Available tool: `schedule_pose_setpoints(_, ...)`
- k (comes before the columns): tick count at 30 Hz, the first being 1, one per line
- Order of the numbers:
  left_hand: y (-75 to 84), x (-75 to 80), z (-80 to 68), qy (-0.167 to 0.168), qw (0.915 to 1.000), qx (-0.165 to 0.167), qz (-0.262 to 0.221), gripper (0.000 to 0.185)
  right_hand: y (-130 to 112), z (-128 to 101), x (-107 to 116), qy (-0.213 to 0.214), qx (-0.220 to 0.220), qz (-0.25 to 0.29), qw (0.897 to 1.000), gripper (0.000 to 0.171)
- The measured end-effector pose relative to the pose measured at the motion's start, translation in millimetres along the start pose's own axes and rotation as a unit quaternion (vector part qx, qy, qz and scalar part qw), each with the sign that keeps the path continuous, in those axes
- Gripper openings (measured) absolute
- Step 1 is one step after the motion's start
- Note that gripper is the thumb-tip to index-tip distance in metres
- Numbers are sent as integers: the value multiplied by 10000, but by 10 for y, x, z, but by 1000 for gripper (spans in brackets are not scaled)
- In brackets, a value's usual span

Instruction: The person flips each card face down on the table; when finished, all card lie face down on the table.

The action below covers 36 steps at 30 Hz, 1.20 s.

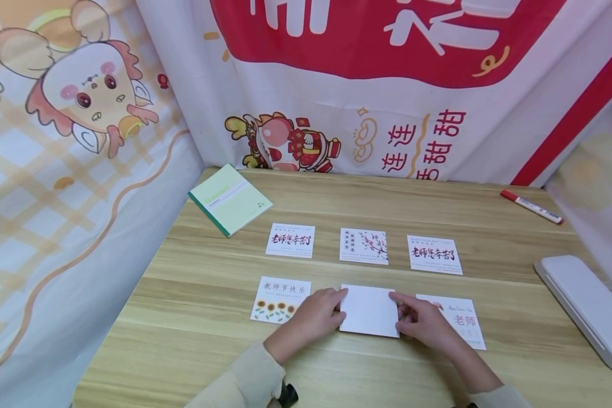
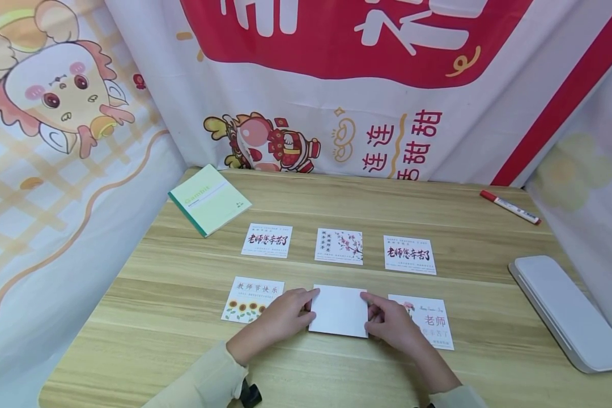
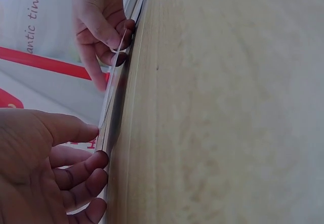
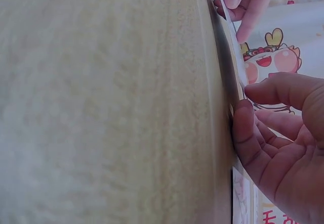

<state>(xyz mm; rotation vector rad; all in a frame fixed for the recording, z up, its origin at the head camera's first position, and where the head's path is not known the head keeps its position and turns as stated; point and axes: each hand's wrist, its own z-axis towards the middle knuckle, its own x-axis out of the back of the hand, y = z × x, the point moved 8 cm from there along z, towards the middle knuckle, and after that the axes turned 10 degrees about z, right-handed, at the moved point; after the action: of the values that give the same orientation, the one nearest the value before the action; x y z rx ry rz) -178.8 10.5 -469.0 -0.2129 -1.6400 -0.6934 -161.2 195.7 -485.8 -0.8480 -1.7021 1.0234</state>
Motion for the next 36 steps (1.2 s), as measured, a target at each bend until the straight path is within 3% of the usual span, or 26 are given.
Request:
schedule_pose_setpoints(7, -12, -34, 9, -86, 9999, 125, 7, 49, 2, 16, -14, 95, -182, -283, 9994, 60)
schedule_pose_setpoints(24, -5, -39, 18, -348, 9991, 227, -20, 49, -47, 55, -65, -426, -173, -191, 9988, 61)
schedule_pose_setpoints(36, -29, -102, 61, -370, 9990, 240, 40, 52, -16, 80, -53, -226, -444, -188, 9986, 60)
